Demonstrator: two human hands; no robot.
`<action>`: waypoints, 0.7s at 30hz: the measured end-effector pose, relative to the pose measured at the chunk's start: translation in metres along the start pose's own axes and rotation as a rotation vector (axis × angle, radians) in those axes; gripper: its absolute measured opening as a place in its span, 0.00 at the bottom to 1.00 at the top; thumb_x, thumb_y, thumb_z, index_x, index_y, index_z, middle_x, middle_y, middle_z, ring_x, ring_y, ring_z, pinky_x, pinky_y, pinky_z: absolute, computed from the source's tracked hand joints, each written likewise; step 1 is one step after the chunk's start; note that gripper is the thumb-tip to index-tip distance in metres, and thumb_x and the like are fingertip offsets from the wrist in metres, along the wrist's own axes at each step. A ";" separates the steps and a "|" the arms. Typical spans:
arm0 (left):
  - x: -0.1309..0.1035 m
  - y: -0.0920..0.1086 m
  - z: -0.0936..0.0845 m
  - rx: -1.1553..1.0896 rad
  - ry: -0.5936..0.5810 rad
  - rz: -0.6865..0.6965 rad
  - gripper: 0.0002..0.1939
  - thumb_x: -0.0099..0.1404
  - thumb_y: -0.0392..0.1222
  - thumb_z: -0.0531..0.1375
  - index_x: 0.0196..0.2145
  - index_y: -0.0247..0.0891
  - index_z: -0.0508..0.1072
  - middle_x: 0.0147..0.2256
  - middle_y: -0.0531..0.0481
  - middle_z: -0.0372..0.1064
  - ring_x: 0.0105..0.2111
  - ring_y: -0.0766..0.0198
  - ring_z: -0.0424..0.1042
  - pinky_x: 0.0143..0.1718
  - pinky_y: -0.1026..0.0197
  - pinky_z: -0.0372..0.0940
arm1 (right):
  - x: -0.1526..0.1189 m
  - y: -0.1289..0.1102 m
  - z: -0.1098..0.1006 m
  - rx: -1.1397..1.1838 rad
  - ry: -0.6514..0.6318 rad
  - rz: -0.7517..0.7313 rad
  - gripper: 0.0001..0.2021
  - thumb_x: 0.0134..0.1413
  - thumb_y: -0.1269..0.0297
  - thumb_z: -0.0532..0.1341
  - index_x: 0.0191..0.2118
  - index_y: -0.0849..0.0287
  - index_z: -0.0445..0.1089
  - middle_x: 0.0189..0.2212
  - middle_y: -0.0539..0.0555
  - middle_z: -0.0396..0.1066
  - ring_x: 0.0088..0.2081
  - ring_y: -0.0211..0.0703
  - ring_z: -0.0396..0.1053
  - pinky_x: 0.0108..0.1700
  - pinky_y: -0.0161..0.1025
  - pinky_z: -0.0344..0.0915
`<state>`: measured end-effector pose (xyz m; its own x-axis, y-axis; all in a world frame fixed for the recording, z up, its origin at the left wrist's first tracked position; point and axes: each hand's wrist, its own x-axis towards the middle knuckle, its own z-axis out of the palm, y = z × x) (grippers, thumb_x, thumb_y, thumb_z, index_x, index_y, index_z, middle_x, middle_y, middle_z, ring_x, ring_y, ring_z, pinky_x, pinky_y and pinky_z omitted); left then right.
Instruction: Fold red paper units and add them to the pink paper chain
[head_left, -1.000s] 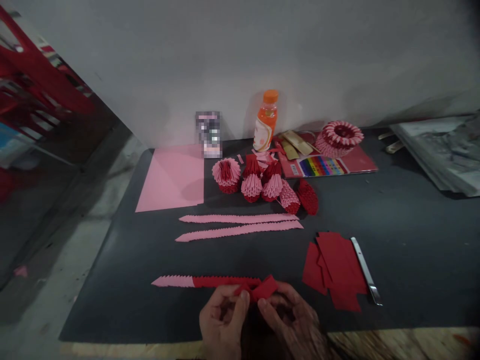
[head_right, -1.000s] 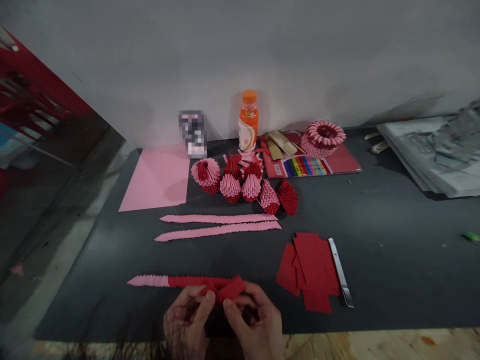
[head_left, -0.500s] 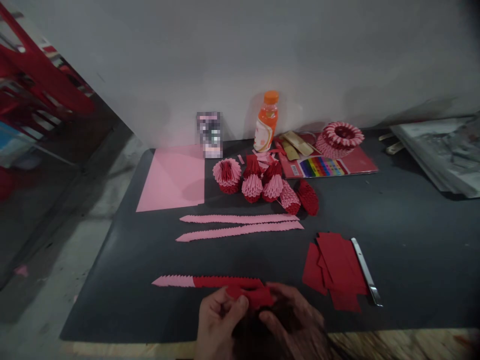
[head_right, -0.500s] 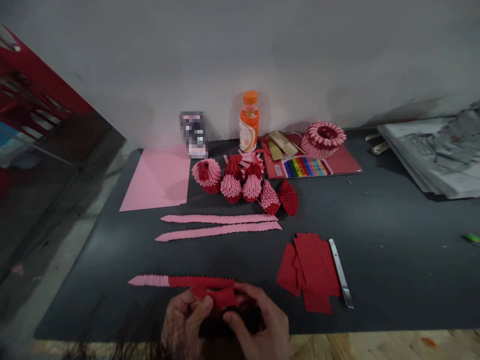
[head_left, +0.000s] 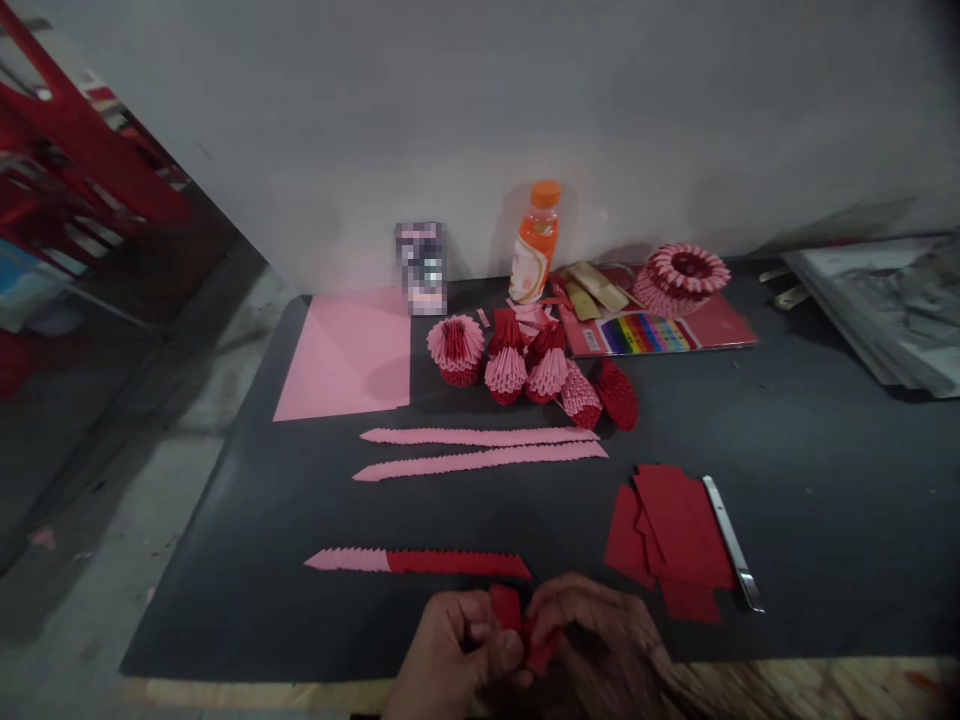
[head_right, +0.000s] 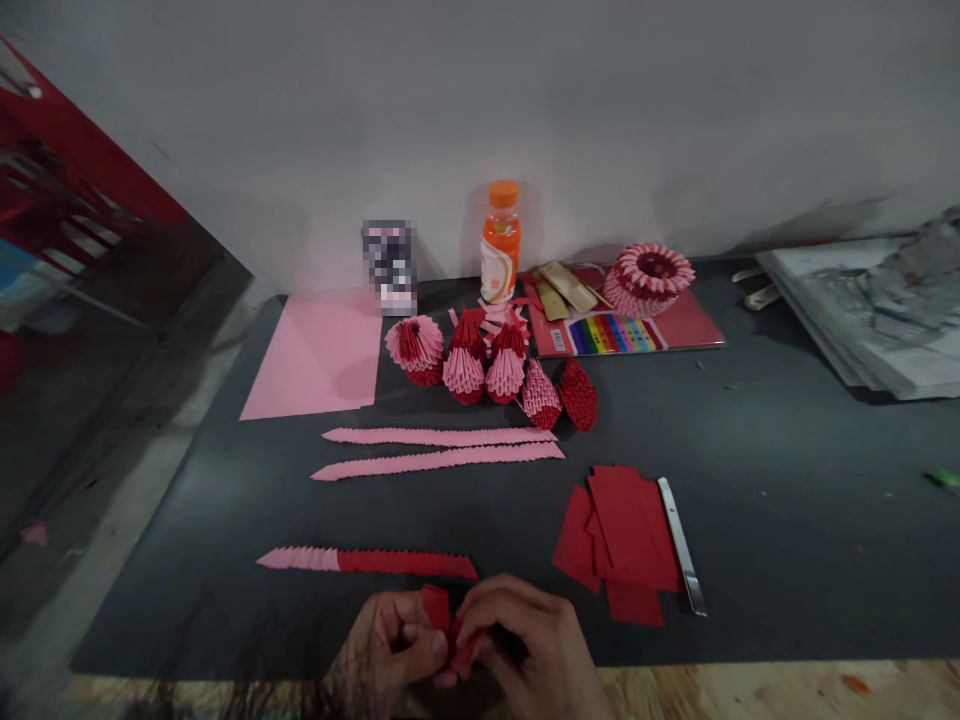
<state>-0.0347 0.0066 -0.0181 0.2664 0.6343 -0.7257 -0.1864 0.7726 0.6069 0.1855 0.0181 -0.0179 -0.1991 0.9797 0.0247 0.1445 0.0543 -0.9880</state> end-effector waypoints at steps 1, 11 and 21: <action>0.000 0.000 -0.001 0.018 0.005 0.010 0.43 0.38 0.84 0.87 0.21 0.40 0.82 0.22 0.46 0.78 0.26 0.62 0.75 0.33 0.61 0.69 | 0.002 -0.004 0.001 0.007 0.003 0.034 0.14 0.73 0.57 0.69 0.36 0.41 0.91 0.33 0.44 0.93 0.34 0.42 0.92 0.38 0.33 0.78; 0.002 -0.005 -0.011 0.163 0.004 0.115 0.38 0.44 0.80 0.87 0.28 0.41 0.88 0.27 0.47 0.81 0.29 0.58 0.73 0.34 0.58 0.63 | -0.011 0.006 0.016 -0.090 0.198 0.258 0.12 0.61 0.42 0.79 0.33 0.41 0.95 0.24 0.51 0.90 0.22 0.51 0.88 0.29 0.35 0.85; 0.002 -0.002 -0.009 0.296 0.080 0.230 0.39 0.51 0.82 0.83 0.25 0.41 0.82 0.23 0.50 0.74 0.25 0.62 0.67 0.29 0.60 0.61 | 0.000 -0.017 0.013 -0.043 0.233 0.303 0.05 0.54 0.47 0.81 0.33 0.36 0.95 0.26 0.50 0.91 0.26 0.52 0.91 0.33 0.34 0.87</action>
<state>-0.0422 0.0068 -0.0241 0.1729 0.7992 -0.5757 0.0519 0.5763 0.8156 0.1707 0.0146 -0.0027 0.0836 0.9698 -0.2291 0.2046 -0.2417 -0.9485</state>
